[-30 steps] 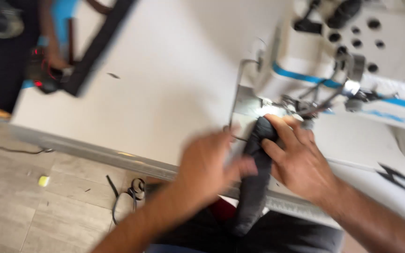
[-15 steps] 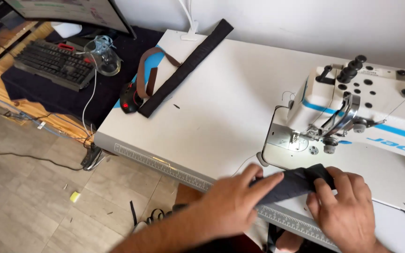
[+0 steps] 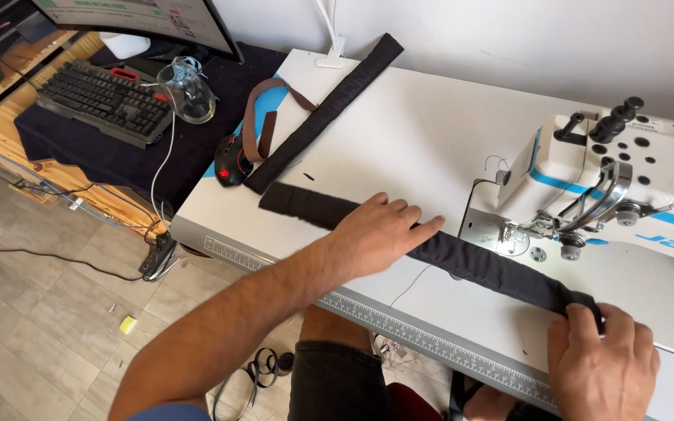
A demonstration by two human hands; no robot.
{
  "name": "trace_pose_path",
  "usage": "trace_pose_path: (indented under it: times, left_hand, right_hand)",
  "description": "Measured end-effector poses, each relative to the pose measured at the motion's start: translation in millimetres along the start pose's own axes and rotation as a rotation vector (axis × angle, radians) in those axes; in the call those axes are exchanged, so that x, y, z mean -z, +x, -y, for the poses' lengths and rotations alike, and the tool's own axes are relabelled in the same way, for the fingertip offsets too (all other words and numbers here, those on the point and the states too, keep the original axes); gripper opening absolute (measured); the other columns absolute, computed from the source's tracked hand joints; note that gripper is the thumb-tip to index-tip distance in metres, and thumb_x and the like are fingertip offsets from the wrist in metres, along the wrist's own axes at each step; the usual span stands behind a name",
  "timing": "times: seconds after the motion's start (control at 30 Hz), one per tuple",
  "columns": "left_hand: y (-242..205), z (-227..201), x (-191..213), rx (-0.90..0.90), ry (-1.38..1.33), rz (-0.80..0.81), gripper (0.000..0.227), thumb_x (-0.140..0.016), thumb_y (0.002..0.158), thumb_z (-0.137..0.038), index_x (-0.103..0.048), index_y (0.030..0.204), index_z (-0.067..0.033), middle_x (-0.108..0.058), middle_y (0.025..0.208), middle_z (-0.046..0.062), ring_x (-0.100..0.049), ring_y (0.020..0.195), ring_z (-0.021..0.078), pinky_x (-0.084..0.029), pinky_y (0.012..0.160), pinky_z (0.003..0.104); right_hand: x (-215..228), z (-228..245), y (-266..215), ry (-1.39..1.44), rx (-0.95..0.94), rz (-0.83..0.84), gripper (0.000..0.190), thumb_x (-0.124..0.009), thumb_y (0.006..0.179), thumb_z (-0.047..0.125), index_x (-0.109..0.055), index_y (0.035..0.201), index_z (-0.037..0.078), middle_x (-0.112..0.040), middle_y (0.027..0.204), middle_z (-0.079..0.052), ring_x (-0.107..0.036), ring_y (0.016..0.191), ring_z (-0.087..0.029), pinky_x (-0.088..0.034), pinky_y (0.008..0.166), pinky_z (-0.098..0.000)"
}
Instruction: The person is folding a padded leather strap and sewing it using an industrial sewing machine.
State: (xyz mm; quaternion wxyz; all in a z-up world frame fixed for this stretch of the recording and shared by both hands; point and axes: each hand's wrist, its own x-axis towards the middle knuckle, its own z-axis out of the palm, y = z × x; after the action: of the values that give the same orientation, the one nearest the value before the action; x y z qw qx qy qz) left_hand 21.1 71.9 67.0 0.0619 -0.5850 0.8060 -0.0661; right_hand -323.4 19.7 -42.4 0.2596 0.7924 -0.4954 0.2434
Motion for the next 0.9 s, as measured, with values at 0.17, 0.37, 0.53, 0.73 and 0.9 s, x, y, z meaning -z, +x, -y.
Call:
trace_pose_path:
  times: [0.17, 0.37, 0.53, 0.73, 0.9]
  left_hand:
    - [21, 30, -37, -0.032, -0.008, -0.092, 0.074, -0.067, 0.079, 0.003, -0.050, 0.149, -0.0145, -0.057, 0.133, 0.014, -0.055, 0.119, 0.0307, -0.042, 0.104, 0.049]
    - [45, -53, -18, -0.264, -0.340, -0.341, 0.054, -0.072, 0.091, -0.031, -0.060, 0.139, -0.0082, -0.056, 0.135, 0.013, -0.057, 0.120, 0.0308, -0.048, 0.100, 0.048]
    - [75, -81, -56, -0.321, -0.478, -0.458, 0.044, -0.075, 0.092, -0.031, -0.064, 0.126, -0.0050, -0.060, 0.119, 0.012, -0.058, 0.116, 0.0311, -0.049, 0.098, 0.046]
    - [86, -85, -63, -0.351, -0.428, -0.454, 0.045, -0.058, 0.103, -0.038, -0.062, 0.134, -0.0059, -0.059, 0.123, 0.014, -0.056, 0.120, 0.0318, -0.046, 0.097, 0.046]
    - [96, -91, -66, -0.339, -0.420, -0.428, 0.049, -0.050, 0.106, -0.042, -0.062, 0.138, -0.0079, -0.059, 0.125, 0.012, -0.055, 0.121, 0.0306, -0.044, 0.099, 0.044]
  right_hand:
    - [5, 20, -3, 0.140, -0.010, 0.046, 0.021, -0.073, 0.093, 0.034, -0.077, 0.111, 0.024, -0.069, 0.121, -0.011, -0.069, 0.100, -0.035, -0.057, 0.084, -0.0461]
    - [16, 51, 19, 0.384, 0.051, 0.159, 0.036, -0.080, 0.081, 0.034, -0.069, 0.109, 0.014, -0.062, 0.121, -0.019, -0.062, 0.108, -0.039, -0.052, 0.086, -0.0488]
    - [20, 6, 32, 0.702, 0.086, 0.155, 0.027, -0.076, 0.089, 0.022, -0.067, 0.108, 0.005, -0.067, 0.111, -0.015, -0.065, 0.099, -0.035, -0.054, 0.085, -0.0444]
    - [9, -44, 55, 0.908, 0.291, 0.179, 0.012, -0.071, 0.090, 0.010, -0.077, 0.100, 0.007, -0.067, 0.098, -0.012, -0.065, 0.088, -0.030, -0.054, 0.079, -0.0428]
    - [-9, -57, 67, 0.883, 0.488, 0.248, 0.014, -0.066, 0.096, 0.018, -0.076, 0.104, 0.012, -0.059, 0.097, -0.011, -0.060, 0.085, -0.030, -0.050, 0.074, -0.0421]
